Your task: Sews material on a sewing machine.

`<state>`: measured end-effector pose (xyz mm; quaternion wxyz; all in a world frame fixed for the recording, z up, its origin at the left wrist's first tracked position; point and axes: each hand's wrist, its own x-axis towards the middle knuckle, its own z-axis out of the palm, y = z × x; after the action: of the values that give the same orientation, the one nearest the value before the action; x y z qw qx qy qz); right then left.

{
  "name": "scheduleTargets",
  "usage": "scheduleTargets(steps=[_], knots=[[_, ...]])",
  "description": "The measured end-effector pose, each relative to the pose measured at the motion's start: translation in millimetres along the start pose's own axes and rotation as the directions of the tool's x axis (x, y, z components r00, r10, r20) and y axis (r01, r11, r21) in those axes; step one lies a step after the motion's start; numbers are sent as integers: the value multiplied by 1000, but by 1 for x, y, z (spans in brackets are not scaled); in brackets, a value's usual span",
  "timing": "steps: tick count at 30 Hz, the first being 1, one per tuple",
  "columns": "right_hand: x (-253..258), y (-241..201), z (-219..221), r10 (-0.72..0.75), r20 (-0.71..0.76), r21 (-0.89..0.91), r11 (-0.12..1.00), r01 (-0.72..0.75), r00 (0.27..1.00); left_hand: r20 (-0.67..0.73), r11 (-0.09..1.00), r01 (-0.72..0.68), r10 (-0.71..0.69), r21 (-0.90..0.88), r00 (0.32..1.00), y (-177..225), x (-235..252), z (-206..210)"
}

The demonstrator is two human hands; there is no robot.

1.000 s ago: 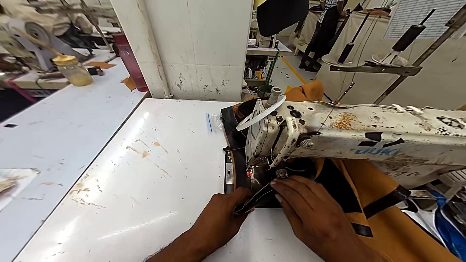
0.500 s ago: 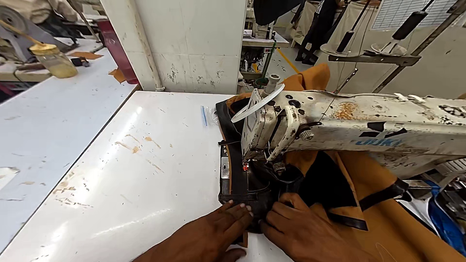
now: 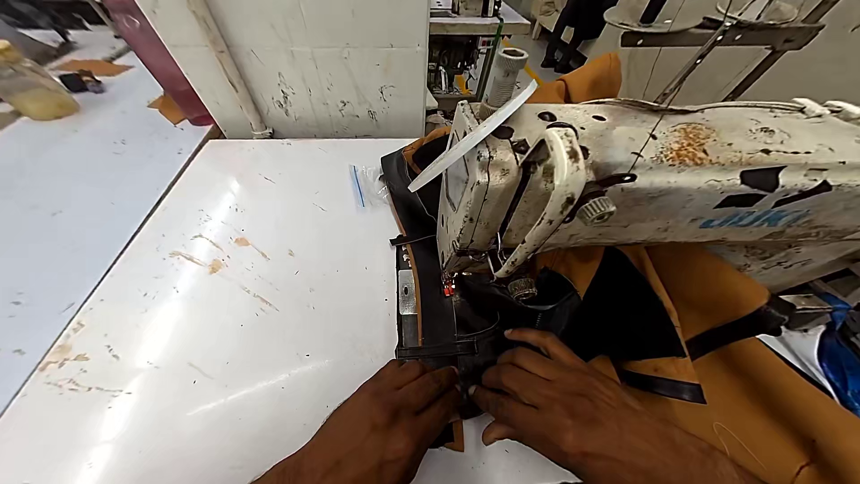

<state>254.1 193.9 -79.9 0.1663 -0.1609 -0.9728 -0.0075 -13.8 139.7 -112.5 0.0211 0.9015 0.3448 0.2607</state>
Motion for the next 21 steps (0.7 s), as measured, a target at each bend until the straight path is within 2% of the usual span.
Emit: scheduleTargets(steps=[5, 8, 11, 15, 18, 21], knots=[[34, 0, -6, 180, -22, -50, 982, -181, 983, -21, 998, -7, 8, 62, 1000, 8, 1, 5], [64, -7, -4, 253, 100, -8, 967, -254, 962, -2, 994, 6, -6, 105, 1000, 15, 2, 2], [77, 2, -1, 222, 182, 79, 968, -239, 958, 2, 993, 21, -22, 118, 1000, 17, 2, 1], [63, 13, -26, 183, 297, 174, 955, -241, 937, -19, 994, -1, 3, 108, 1000, 13, 2, 4], [42, 20, -37, 128, 342, 63, 985, -159, 931, -3, 996, -19, 19, 92, 1000, 12, 3, 4], [23, 25, -29, 57, 366, -25, 998, -52, 929, 22, 996, -27, 26, 84, 999, 9, 6, 2]])
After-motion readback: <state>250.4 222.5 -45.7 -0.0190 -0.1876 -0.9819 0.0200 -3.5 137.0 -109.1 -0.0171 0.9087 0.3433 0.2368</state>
